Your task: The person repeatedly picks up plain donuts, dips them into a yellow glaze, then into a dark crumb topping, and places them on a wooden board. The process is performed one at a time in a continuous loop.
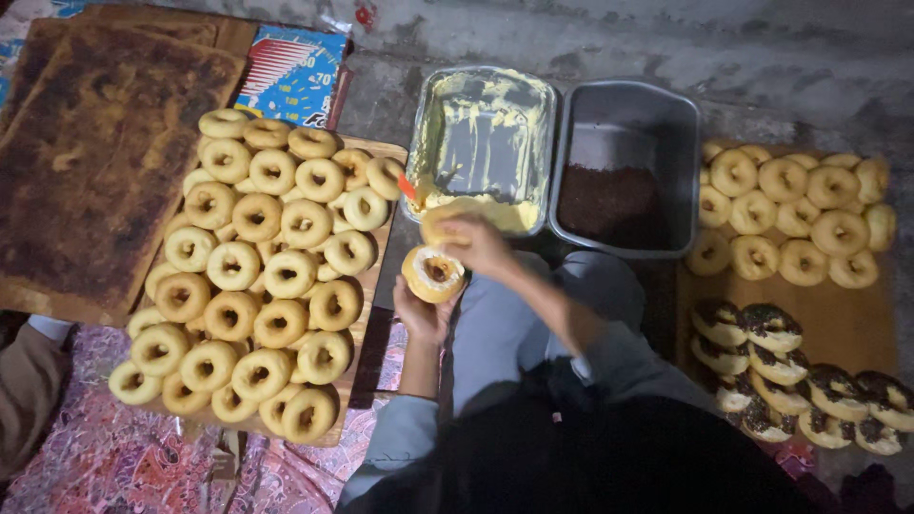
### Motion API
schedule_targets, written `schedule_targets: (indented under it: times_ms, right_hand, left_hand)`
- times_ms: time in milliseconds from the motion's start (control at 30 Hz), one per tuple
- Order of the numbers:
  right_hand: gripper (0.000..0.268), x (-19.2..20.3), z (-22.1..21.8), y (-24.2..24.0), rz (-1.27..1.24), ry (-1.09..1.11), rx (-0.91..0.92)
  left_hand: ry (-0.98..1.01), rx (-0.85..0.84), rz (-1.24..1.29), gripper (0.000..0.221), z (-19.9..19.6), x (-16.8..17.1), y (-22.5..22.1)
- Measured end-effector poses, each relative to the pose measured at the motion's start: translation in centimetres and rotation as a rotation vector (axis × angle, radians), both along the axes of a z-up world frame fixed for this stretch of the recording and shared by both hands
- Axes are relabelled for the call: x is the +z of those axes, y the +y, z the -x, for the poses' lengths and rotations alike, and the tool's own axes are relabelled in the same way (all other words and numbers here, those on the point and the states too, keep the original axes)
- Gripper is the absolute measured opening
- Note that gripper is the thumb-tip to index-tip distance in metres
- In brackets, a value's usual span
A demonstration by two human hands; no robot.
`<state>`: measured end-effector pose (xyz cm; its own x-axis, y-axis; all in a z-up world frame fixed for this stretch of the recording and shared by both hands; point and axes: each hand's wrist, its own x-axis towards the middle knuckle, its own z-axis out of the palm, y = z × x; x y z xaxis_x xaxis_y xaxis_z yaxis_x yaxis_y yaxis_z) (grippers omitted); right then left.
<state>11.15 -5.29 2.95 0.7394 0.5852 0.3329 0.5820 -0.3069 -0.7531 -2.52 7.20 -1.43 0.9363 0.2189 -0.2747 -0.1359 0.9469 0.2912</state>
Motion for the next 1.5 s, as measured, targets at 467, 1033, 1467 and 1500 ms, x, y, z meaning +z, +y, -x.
schedule_targets:
  times_ms: [467,1033,1467,1500]
  right_hand:
    - [0.043,8.3,5.9,-8.8,-0.079,-0.33,0.134]
    - [0.041,10.0,3.9,-16.3,-0.107,-0.197,-0.261]
    - [0.054,-8.8,-13.5,-22.8,-0.527,0.453,-0.585]
    - [0.052,-10.7,-15.2,-23.5,-0.575,0.561,-0.65]
  left_hand:
    - [-0.103,-0.168,-0.005,0.066,-0.9,3.8,-4.5]
    - [-0.097,-0.327,0.036,0.062,-4.0,7.0,-9.6]
    - [-0.149,-0.219,0.077,0.079,-6.1,4.4,-10.7]
    - [-0.158,-0.221,0.066,0.079,-6.2,4.5,-10.7]
